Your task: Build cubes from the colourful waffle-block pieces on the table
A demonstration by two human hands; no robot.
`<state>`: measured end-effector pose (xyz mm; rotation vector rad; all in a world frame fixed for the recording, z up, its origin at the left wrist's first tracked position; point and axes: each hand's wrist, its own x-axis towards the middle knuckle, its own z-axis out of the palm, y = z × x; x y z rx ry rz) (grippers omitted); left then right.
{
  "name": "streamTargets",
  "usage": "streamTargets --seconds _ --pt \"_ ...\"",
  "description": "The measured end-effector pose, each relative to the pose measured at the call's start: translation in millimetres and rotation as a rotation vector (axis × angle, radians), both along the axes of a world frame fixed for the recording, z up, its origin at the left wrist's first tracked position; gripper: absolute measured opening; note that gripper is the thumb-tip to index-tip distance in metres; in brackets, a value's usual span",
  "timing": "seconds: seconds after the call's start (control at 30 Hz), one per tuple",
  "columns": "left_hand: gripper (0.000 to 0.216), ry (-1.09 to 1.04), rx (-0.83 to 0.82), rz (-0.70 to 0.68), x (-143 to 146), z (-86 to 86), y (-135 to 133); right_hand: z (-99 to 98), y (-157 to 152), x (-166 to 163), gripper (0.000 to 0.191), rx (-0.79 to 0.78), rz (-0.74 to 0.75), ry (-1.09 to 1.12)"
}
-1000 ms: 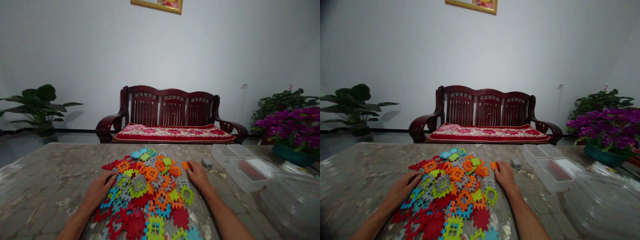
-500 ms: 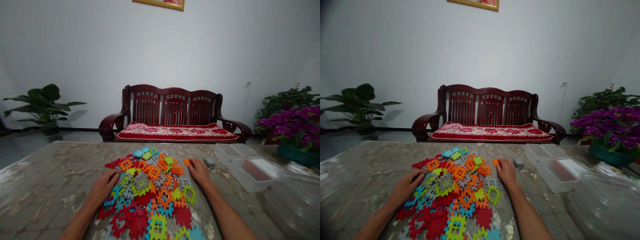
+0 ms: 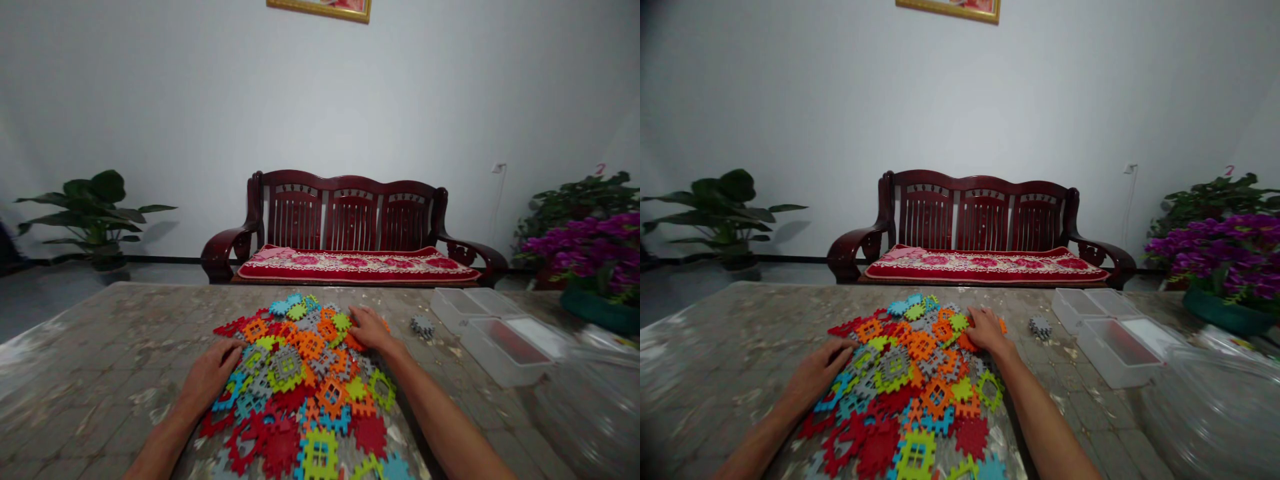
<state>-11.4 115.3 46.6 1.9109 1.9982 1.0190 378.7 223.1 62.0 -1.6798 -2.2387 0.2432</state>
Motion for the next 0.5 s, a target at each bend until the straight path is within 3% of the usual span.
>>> streamTargets --seconds 0.1,0.27,0.43,0.5 --pt "0.037 -0.003 0.006 -0.012 -0.1 0.2 -0.3 5.9 11.3 -3.9 0.060 -0.040 0.048 -0.007" --pt "0.039 -0.003 -0.006 -0.014 0.7 2.3 -1.3 12.0 10.0 -7.9 0.069 0.025 0.100 0.007" --pt "0.040 0.002 -0.007 -0.019 -0.5 0.3 -0.1 11.8 0.0 -4.4 0.059 0.091 0.201 0.088" --pt "0.039 0.003 -0.006 -0.011 -1.1 -0.9 0.7 10.5 0.5 4.1 0.057 0.131 0.170 0.191"
